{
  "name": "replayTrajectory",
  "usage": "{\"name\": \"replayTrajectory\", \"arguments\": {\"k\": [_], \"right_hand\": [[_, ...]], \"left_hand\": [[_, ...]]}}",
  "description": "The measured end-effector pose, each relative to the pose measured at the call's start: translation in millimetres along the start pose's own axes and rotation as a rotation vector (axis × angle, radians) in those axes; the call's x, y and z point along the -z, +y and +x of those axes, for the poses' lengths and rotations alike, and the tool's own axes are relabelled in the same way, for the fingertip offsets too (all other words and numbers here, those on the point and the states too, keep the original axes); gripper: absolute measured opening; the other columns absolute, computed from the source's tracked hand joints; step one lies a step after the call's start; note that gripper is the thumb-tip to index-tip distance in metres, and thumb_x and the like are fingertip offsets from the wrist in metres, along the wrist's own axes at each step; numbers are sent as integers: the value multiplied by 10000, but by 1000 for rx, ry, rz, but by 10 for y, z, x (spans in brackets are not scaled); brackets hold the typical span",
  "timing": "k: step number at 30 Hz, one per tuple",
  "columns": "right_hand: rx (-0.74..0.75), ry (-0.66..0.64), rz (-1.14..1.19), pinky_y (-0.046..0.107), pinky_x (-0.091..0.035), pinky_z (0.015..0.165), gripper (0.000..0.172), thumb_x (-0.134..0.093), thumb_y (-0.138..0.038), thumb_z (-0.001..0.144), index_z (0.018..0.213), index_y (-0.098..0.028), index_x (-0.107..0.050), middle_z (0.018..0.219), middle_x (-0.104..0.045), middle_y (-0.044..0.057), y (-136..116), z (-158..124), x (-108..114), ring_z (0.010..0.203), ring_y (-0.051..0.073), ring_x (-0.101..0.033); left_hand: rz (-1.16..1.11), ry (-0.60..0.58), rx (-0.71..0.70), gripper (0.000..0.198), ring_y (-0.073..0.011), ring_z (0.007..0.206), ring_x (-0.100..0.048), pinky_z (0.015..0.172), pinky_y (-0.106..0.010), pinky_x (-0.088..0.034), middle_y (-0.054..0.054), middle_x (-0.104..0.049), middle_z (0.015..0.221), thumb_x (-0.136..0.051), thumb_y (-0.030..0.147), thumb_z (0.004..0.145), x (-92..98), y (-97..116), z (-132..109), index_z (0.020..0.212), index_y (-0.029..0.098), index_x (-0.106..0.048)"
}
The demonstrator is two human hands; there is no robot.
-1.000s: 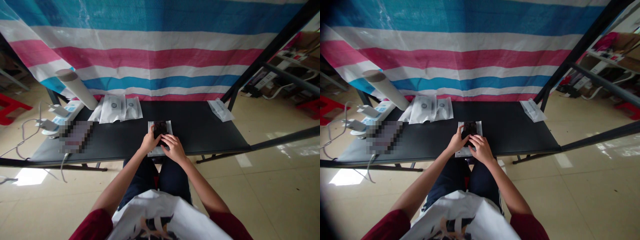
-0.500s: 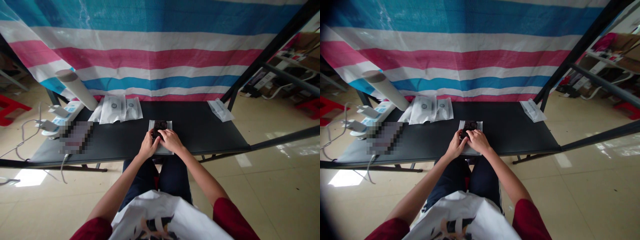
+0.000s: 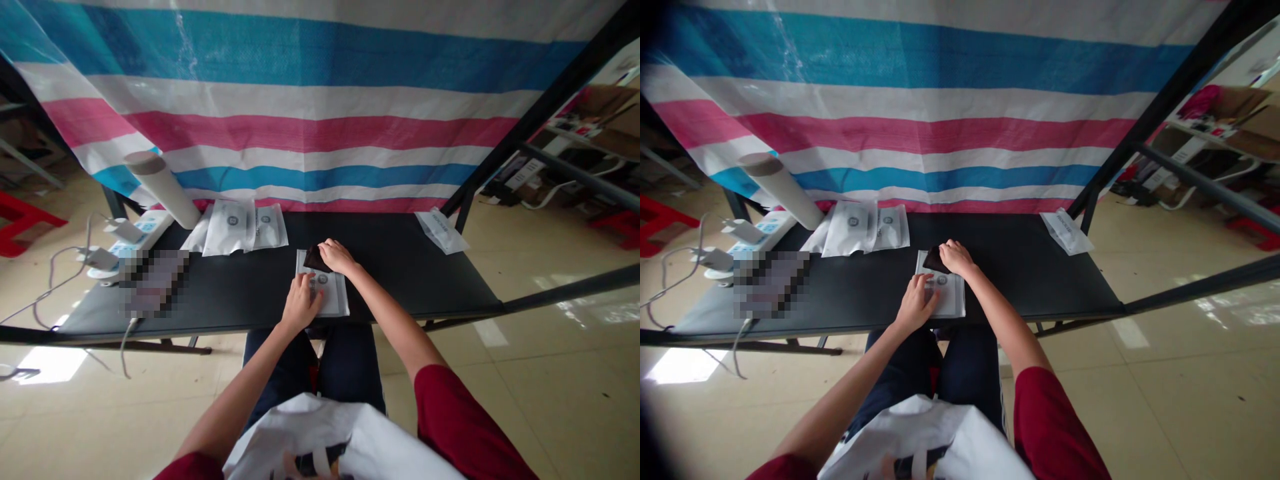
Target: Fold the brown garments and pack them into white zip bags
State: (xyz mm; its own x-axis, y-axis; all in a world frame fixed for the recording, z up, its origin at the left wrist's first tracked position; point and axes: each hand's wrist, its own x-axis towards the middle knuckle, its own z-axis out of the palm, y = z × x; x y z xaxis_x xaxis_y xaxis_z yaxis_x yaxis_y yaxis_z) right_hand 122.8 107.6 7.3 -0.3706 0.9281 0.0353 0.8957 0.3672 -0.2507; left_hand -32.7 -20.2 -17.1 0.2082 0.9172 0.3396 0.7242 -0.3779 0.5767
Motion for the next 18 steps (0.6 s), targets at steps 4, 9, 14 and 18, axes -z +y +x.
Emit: {"name": "replayTrajectory", "arguments": {"k": [4,9,14,18], "right_hand": [[60,2,86,323,-393,982,422,-343,-428,1030,1206,-178,-633,1201,-611,123,12,-5,-82,1120,226,-571],[110,-120,230,301,-434,933,555,-618,-567,868,1271,-185,-609,1202,-613,118,65,-13,-28,1126,236,-589],[63,-316,178,301,-478,800,686,-842,-499,616,1205,-208,-645,1112,-692,105,-36,15,159,1002,274,-662],[-35,-299,183,299,-483,762,584,-830,-479,603,1095,-202,-680,1082,-717,104,7,30,208,991,282,-674]], "left_hand": [[73,-99,21,280,-249,1000,-601,885,-392,-485,-86,-610,1059,-515,312,905,25,172,95,1161,200,-511],[35,-197,103,204,-225,933,-615,801,-345,-464,-67,-644,1003,-540,308,891,-47,328,207,1064,201,-557],[211,-202,108,251,-275,979,-583,831,-407,-394,-82,-659,935,-489,422,930,-137,462,121,909,197,-598],[264,-244,95,439,-291,976,-576,847,-439,-363,-95,-651,940,-527,616,862,-132,552,58,837,186,-610]]}}
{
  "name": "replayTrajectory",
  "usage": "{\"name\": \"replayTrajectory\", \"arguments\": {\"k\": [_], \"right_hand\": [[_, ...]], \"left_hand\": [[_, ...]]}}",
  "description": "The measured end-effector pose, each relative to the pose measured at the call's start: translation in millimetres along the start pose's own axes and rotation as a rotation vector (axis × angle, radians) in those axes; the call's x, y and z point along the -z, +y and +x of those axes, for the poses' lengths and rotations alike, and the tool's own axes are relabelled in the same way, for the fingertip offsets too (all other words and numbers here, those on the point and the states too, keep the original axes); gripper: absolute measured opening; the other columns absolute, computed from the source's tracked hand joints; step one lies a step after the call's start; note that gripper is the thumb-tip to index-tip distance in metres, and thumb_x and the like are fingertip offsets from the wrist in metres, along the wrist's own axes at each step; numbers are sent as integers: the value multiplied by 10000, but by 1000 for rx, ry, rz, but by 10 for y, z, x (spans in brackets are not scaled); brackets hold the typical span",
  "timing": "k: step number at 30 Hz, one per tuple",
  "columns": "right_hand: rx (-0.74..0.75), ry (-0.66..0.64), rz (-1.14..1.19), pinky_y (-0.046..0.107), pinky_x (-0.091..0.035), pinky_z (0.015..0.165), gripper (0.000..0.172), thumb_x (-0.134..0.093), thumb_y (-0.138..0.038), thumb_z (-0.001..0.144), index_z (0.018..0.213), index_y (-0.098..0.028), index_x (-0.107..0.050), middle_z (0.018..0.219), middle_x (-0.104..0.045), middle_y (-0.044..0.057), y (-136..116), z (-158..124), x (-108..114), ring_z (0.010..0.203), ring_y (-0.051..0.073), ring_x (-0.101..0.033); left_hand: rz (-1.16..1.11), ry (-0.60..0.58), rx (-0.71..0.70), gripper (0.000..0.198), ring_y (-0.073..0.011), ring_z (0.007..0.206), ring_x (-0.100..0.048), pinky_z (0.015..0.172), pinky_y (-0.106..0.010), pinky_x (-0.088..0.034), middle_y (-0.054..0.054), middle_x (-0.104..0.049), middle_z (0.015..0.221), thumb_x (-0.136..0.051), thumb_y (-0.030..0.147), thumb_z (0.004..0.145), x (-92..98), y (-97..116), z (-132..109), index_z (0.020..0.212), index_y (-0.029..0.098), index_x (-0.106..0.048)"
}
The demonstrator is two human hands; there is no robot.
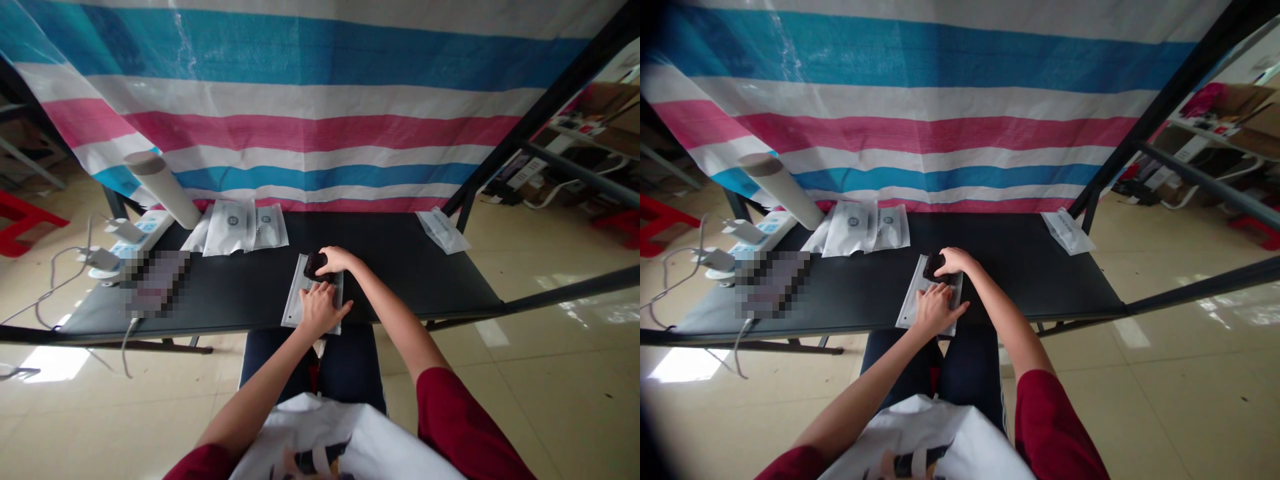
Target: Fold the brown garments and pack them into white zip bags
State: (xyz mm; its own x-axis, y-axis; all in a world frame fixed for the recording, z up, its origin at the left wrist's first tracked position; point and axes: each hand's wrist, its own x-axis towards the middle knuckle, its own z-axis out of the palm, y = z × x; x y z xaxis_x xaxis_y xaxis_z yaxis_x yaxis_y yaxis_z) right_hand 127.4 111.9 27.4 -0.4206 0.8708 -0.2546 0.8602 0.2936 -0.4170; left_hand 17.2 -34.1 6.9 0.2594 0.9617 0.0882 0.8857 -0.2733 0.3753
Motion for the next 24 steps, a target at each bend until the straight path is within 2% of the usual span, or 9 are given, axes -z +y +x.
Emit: {"name": "replayTrajectory", "arguments": {"k": [4,7,9,11,12,14,17,20,24], "right_hand": [[-194,187,60,300,-487,768,422,-776,-419,663,995,-181,-669,1025,-722,113,311,-49,74,972,273,-678],[-359,407,122,332,-484,839,463,-756,-339,662,1065,-160,-614,1086,-695,144,579,-170,171,1033,288,-655],[-426,557,272,354,-481,865,495,-737,-323,654,1093,-156,-582,1094,-684,148,685,-289,204,1039,289,-646],[-421,644,596,357,-491,844,456,-686,-361,670,1072,-174,-577,1061,-688,116,695,-431,155,1006,271,-649],[-397,644,805,354,-498,820,420,-645,-394,685,1046,-189,-582,1029,-693,91,661,-507,89,981,259,-651],[-350,557,1204,349,-505,769,365,-555,-459,707,974,-215,-599,936,-695,46,526,-668,-117,925,243,-651],[-326,408,1488,343,-496,741,333,-542,-475,669,872,-222,-619,812,-680,19,248,-902,-497,866,238,-636],[-296,340,1514,331,-482,762,280,-589,-411,638,836,-217,-631,790,-669,1,34,-1066,-732,858,229,-615],[-135,315,1257,327,-464,847,265,-634,-347,687,912,-212,-672,889,-692,-4,-25,-1114,-705,935,220,-607]], "left_hand": [[25,-55,13,409,-276,951,-593,835,-430,-349,-89,-650,931,-501,554,897,40,-8,-20,781,178,-616],[35,-66,6,381,-266,950,-600,817,-409,-349,-86,-650,943,-456,497,931,68,-47,-38,791,183,-620],[30,-77,0,369,-262,952,-603,805,-393,-351,-81,-652,949,-430,472,946,90,-82,-44,806,190,-623],[18,-100,-1,337,-251,952,-608,795,-375,-351,-73,-656,947,-413,420,958,113,-123,-38,820,198,-625],[12,-110,1,321,-245,952,-610,792,-366,-350,-70,-659,943,-406,390,961,125,-144,-30,823,200,-625],[5,-115,6,306,-236,954,-614,788,-353,-349,-63,-663,930,-390,343,967,147,-184,-7,823,204,-622],[-2,-92,16,301,-232,964,-613,777,-341,-349,-55,-664,906,-380,319,968,176,-239,31,805,207,-607],[-17,-74,33,265,-226,953,-612,754,-329,-349,-52,-658,895,-398,275,951,206,-299,57,772,204,-581],[-110,30,97,274,-194,852,-612,704,-303,-360,-47,-632,854,-369,269,960,272,-392,75,754,203,-538]]}}
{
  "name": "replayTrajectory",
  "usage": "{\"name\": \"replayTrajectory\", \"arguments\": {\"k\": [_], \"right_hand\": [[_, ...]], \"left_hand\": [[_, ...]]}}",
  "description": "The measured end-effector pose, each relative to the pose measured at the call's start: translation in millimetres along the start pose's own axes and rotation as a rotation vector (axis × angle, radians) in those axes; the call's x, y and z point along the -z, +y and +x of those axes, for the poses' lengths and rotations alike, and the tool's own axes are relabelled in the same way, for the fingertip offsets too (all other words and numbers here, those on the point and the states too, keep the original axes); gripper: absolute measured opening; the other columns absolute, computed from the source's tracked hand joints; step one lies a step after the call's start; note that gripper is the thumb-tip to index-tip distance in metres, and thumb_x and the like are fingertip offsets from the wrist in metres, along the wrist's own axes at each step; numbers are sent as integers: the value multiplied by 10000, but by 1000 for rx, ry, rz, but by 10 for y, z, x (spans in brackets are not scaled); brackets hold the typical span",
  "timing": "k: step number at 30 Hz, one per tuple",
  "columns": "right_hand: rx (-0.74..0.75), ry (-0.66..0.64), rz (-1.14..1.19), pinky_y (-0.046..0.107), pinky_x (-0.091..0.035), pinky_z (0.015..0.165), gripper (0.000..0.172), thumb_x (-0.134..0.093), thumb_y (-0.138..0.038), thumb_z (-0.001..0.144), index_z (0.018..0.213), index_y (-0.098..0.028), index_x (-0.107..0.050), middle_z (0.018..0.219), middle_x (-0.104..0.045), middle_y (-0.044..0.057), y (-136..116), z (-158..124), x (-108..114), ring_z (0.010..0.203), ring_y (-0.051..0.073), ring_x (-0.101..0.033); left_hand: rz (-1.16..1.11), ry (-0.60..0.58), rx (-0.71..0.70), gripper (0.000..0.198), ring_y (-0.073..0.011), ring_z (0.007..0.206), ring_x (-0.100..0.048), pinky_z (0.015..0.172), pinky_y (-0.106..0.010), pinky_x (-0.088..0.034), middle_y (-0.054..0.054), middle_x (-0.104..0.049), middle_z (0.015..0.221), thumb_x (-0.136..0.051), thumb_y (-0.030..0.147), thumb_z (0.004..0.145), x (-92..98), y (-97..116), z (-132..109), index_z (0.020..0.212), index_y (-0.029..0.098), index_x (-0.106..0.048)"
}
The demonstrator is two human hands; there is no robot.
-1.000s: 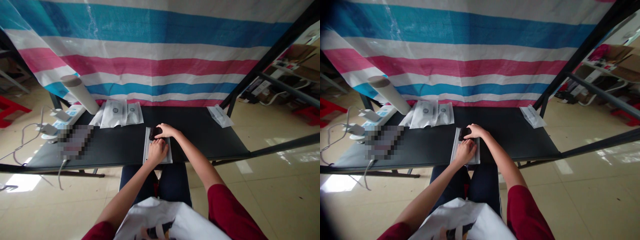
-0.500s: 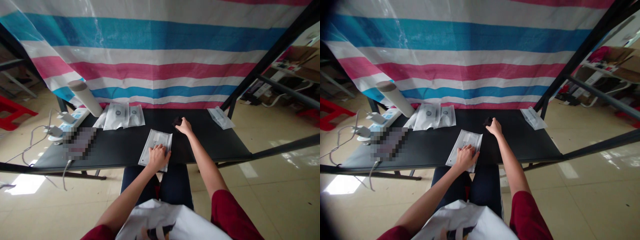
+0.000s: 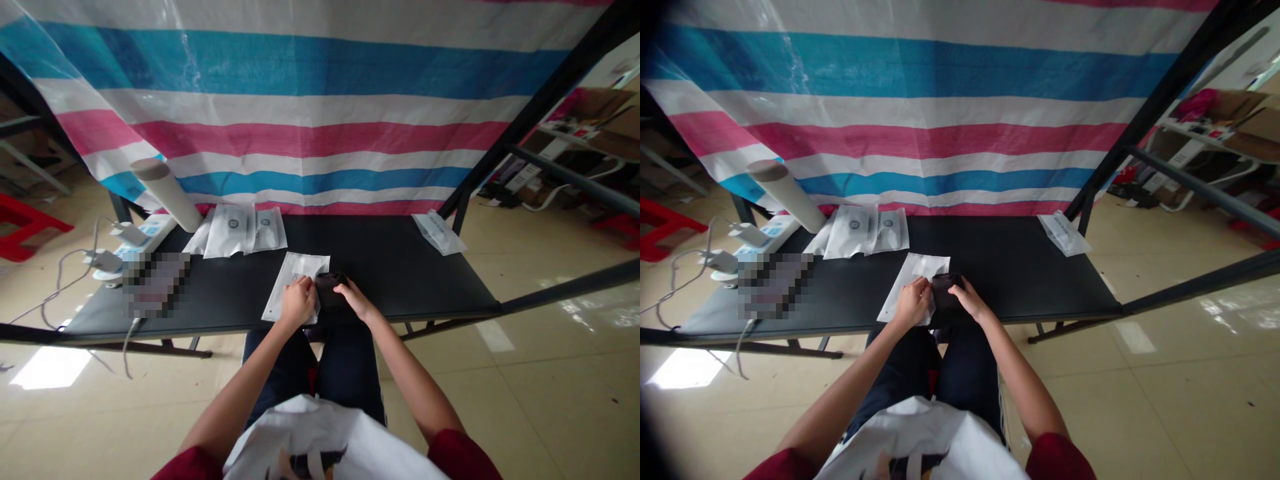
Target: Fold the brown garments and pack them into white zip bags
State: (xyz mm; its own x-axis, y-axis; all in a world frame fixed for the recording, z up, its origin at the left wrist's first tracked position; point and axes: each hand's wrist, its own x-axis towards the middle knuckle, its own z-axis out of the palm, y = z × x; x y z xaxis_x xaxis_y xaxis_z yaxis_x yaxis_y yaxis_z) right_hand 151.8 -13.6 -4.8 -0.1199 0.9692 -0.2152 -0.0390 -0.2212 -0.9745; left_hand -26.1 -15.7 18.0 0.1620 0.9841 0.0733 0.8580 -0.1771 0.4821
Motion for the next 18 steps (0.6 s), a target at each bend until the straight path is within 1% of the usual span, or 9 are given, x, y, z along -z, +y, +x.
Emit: {"name": "replayTrajectory", "arguments": {"k": [3,6,7,8,10,12,14,16,18], "right_hand": [[28,-109,-145,347,-474,883,291,-679,-354,731,980,-203,-688,965,-711,18,-71,88,44,975,228,-627],[23,-209,-193,372,-498,868,311,-716,-375,738,987,-188,-703,983,-726,41,-85,192,46,963,244,-656],[39,-220,-203,375,-503,862,309,-729,-371,728,973,-183,-708,975,-729,44,-78,218,32,960,248,-660],[61,-204,-209,370,-505,853,306,-737,-367,718,958,-179,-709,964,-730,45,-67,237,9,960,250,-661],[79,-102,-187,340,-509,801,316,-735,-378,710,952,-178,-700,945,-725,44,-36,253,-59,946,241,-657],[23,41,-103,289,-498,683,344,-711,-420,714,964,-185,-677,918,-713,38,5,242,-153,876,218,-653],[-56,137,15,247,-450,576,369,-696,-463,701,947,-191,-651,854,-693,23,52,219,-256,766,189,-635],[-77,162,133,238,-424,545,383,-714,-485,657,883,-187,-631,763,-662,5,96,199,-347,684,167,-606],[-44,138,234,248,-437,573,393,-747,-489,612,820,-182,-617,700,-637,-6,122,186,-410,665,161,-598]], "left_hand": [[-135,64,-36,316,-172,760,-592,671,-285,-371,-35,-598,793,-339,311,979,90,-32,15,726,209,-500],[-228,9,-152,334,-165,747,-589,670,-273,-387,-27,-587,766,-345,327,980,186,-10,11,702,211,-487],[-243,-18,-184,331,-165,754,-591,675,-270,-392,-26,-590,766,-353,326,978,210,7,4,701,210,-491],[-255,-34,-206,324,-164,757,-592,678,-268,-395,-25,-592,768,-359,321,976,227,28,-6,704,210,-497],[-273,-41,-221,318,-157,738,-585,668,-263,-394,-20,-586,755,-361,313,974,240,76,-31,709,208,-504],[-283,-39,-221,319,-149,704,-570,644,-260,-384,-17,-575,744,-359,307,973,224,127,-59,709,206,-506],[-280,-47,-240,308,-146,699,-561,636,-259,-381,-20,-573,759,-363,293,969,191,176,-86,715,203,-513],[-267,-45,-272,291,-151,729,-561,658,-265,-392,-28,-579,791,-368,276,965,153,221,-109,729,200,-520],[-247,-21,-302,282,-162,769,-559,702,-279,-409,-36,-580,810,-370,269,967,119,262,-126,739,198,-521]]}}
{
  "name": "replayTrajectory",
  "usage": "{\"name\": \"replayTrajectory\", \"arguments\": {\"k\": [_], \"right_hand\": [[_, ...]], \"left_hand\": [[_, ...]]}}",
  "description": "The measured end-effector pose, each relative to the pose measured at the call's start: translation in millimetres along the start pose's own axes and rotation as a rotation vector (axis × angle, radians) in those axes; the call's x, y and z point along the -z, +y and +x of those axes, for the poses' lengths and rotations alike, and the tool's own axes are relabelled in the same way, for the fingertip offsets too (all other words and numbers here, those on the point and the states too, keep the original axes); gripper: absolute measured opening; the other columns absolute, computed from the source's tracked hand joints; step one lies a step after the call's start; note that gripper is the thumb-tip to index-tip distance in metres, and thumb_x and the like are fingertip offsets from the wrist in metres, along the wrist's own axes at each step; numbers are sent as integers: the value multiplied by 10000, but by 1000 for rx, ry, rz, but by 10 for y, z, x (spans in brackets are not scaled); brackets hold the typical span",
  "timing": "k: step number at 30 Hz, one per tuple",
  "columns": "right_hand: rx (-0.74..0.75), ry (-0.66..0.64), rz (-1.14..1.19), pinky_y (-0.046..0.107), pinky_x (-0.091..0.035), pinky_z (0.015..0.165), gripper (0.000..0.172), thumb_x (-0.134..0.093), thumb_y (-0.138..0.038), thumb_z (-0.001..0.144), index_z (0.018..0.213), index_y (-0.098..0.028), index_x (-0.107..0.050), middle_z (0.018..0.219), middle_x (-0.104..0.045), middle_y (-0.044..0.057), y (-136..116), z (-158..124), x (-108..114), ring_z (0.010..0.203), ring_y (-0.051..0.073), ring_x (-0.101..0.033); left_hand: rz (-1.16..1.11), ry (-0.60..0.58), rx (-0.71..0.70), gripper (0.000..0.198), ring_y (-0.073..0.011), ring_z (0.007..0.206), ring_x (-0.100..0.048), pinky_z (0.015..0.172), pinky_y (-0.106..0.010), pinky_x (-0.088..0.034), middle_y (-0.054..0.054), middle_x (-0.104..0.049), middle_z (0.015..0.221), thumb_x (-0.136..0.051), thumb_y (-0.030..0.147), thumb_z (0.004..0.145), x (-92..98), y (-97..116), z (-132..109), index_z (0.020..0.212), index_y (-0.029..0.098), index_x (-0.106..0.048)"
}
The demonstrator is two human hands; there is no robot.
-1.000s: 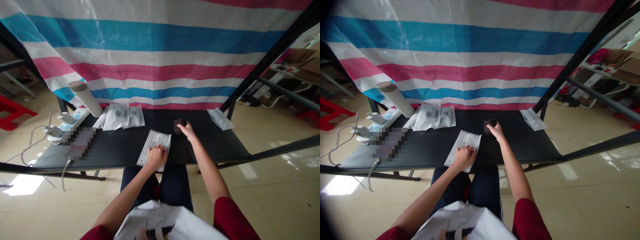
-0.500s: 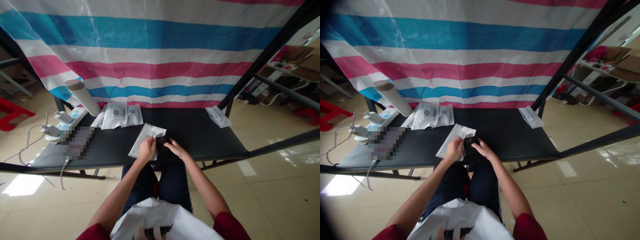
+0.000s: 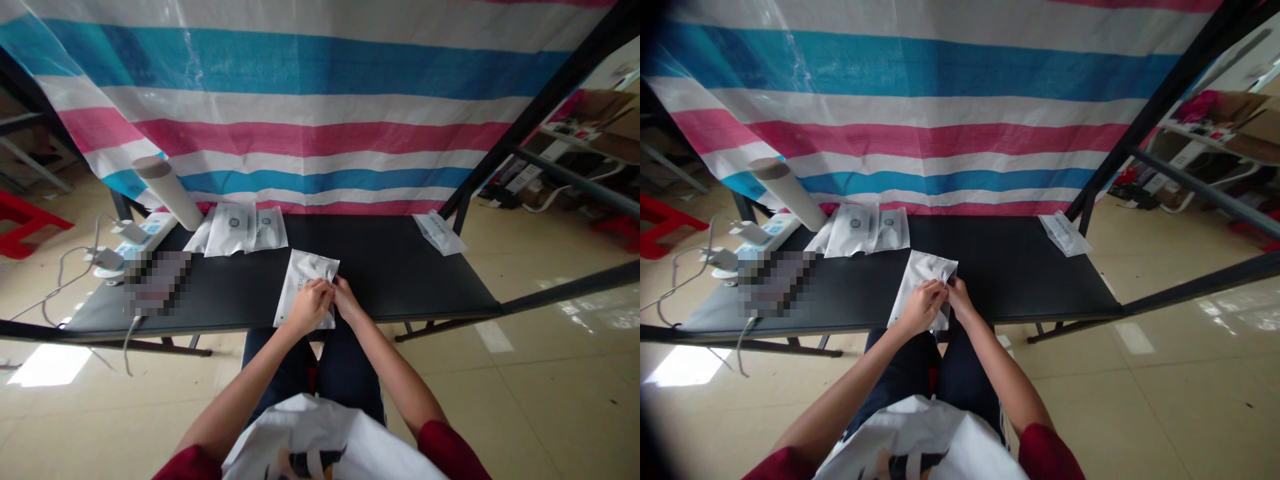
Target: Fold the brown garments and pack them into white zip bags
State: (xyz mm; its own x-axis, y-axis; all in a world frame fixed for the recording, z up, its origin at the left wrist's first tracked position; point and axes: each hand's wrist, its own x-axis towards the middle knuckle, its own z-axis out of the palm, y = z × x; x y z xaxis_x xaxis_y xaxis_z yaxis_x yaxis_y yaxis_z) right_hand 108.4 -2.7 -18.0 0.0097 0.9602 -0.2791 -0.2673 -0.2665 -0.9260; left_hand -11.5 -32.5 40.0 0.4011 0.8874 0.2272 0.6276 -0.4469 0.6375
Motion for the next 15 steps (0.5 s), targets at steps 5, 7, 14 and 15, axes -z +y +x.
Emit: {"name": "replayTrajectory", "arguments": {"k": [5,7,14,15], "right_hand": [[-86,-132,72,288,-489,652,396,-702,-562,681,788,-191,-612,724,-660,25,-85,-25,-19,773,203,-643],[-166,-216,85,303,-510,690,399,-635,-589,744,815,-196,-622,784,-681,48,-175,-40,20,829,211,-655],[-7,-92,-34,327,-523,812,392,-628,-518,794,1059,-229,-631,1093,-699,73,-341,-254,403,1021,217,-656],[1,-55,-78,320,-525,774,397,-656,-509,779,1063,-233,-624,1056,-705,70,-324,-317,463,962,210,-671]], "left_hand": [[72,56,-4,273,-195,837,-547,785,-331,-424,-48,-571,826,-371,299,981,-51,55,26,786,197,-534],[93,78,19,273,-208,861,-542,800,-350,-422,-55,-573,846,-377,328,983,-43,59,33,816,196,-547],[138,-12,-44,316,-265,1021,-512,872,-401,-413,-93,-586,1083,-548,477,896,55,8,-201,1044,202,-592],[142,-34,-74,359,-275,1044,-506,883,-407,-412,-96,-583,1113,-601,492,856,60,-10,-256,1069,203,-592]]}}
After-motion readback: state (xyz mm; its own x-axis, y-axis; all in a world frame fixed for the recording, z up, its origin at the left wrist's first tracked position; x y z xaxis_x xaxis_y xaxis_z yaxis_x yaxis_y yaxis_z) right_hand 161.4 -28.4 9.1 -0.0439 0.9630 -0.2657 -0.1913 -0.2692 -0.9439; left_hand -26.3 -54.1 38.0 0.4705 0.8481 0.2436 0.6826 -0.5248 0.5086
